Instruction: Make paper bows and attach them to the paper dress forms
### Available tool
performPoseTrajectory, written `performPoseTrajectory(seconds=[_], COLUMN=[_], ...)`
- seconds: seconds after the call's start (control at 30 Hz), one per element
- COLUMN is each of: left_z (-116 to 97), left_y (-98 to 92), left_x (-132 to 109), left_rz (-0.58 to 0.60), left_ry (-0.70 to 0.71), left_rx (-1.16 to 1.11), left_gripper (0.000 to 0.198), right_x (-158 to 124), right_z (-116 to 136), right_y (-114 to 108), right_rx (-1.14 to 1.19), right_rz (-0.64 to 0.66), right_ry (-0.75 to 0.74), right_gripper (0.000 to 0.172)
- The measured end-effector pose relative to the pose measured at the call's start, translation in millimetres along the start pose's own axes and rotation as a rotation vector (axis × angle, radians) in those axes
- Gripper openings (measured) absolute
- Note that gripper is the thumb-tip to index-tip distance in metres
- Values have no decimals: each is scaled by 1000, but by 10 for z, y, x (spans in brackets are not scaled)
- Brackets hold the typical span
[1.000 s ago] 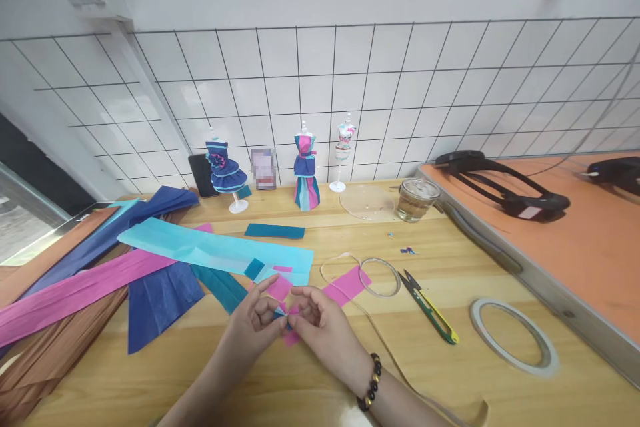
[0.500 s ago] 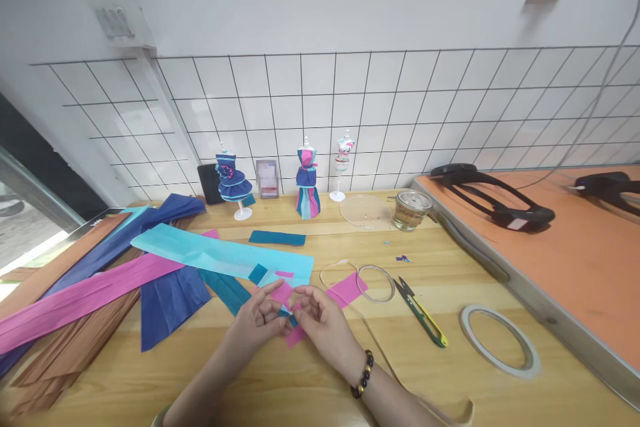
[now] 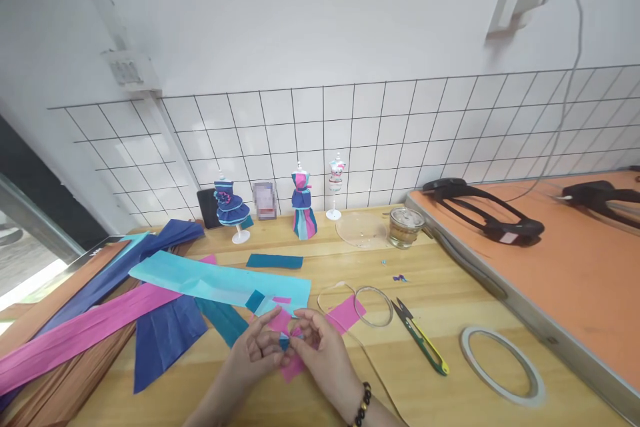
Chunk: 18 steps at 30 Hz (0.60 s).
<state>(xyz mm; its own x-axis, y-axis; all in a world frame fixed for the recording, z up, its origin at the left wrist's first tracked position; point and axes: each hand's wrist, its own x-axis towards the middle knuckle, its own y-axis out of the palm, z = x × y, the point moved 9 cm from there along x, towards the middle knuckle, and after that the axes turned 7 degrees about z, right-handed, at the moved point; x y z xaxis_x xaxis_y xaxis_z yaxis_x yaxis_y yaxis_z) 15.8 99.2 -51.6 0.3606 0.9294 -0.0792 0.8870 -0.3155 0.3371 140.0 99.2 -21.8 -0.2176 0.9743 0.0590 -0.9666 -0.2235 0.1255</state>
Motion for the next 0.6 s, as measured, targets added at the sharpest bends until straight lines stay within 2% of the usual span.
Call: performPoseTrajectory(seconds=[0.2,0.37,0.5,0.6], left_z=[37,62,-35,-197], left_y=[39,57,30,102], left_x=[-54,-3,18,50], left_rz=[-13,23,43,153], left_ry=[-120,-131,-103,-89], left_rx=[-172,-228,-191,-98], left_gripper=[74,63,60,72], right_x=[-33,-64,-39,-5], right_z=[137,76,24,-1], right_y=[-6,106,25,-87], right_rx=[-101,53,248,377], right_rz=[5,79,-7,-90], right_ry=[-13,28,3,7], right_gripper=[30,28,28,33])
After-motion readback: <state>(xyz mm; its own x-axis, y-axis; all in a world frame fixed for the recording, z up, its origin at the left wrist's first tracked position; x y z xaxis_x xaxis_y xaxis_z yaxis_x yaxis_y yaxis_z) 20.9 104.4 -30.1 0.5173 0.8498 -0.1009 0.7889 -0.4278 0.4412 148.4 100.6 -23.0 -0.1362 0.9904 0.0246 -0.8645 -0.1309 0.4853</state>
